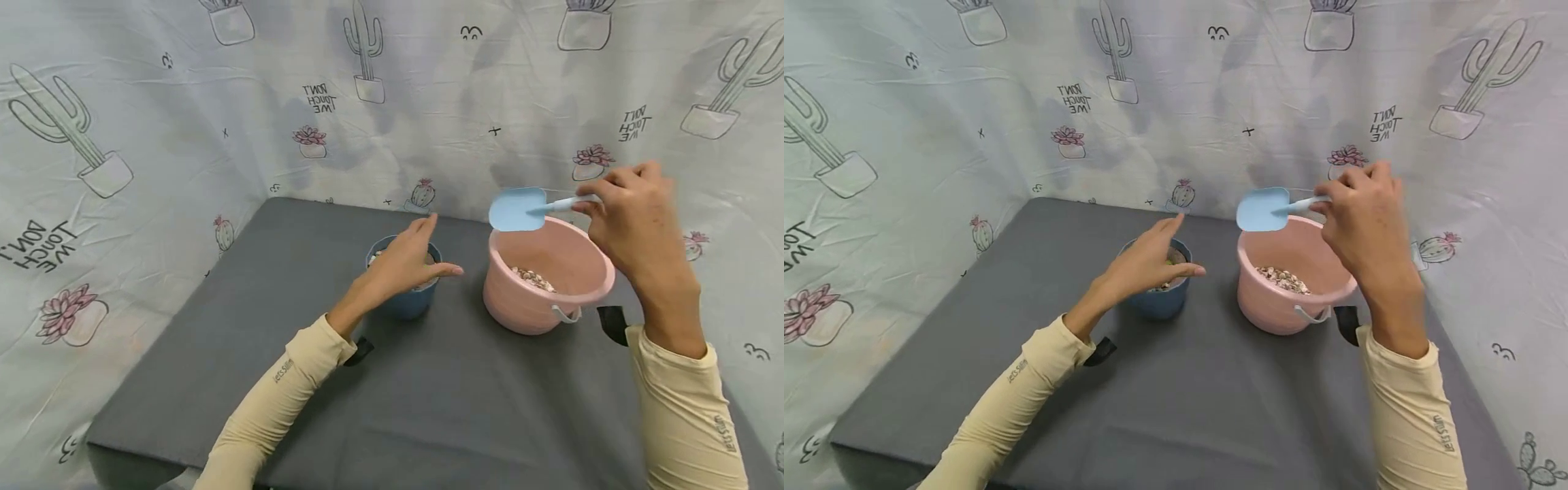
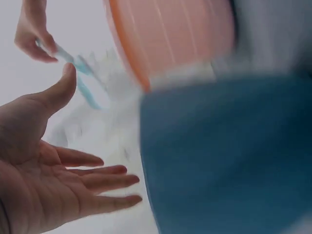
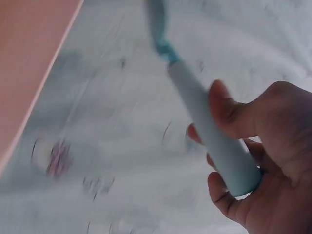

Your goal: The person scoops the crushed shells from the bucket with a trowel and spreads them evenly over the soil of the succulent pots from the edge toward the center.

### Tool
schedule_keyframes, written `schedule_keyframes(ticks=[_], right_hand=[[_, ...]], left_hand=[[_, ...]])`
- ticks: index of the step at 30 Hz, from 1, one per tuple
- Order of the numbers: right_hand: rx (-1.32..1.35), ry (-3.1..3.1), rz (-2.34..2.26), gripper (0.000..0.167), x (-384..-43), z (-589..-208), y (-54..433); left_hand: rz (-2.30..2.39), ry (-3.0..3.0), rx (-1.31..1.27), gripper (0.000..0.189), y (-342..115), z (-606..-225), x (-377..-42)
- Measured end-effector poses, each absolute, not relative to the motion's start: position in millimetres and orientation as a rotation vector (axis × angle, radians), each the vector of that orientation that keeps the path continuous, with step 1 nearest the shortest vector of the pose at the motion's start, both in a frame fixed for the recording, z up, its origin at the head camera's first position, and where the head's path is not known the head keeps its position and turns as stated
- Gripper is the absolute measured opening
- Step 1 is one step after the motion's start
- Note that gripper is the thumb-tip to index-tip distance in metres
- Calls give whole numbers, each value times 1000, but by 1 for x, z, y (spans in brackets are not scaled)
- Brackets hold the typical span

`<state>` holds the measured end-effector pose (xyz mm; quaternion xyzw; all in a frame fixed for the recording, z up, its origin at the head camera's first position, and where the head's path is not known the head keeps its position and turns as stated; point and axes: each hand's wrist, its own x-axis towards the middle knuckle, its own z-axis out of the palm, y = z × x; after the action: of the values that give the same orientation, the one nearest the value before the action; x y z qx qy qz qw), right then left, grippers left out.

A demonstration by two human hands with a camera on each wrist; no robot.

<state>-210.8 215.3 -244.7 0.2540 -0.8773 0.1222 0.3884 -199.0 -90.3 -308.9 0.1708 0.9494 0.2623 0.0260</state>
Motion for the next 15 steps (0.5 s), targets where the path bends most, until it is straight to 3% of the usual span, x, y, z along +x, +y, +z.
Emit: schedule_keyframes(ticks=[6,9,11,13,15], right_hand=[[629,-2465,66,14,-227,-260,245],[677,-2549,-44,13,-235,-274,251],[721,-2550,-92,15,-239,-284,252],[757,-2530,-125,19,-244,-294,253],[779,-2524,-129,21,-247,-302,254]], left_hand=[[733,2848,812,101,-34,-310,-213],[759,2836,868,74,-13,-315,-218],[781,2837,856,69,-4,-316,-219],[800,2837,833,74,0,-317,-219],[809,2833,823,92,3,-317,-219]])
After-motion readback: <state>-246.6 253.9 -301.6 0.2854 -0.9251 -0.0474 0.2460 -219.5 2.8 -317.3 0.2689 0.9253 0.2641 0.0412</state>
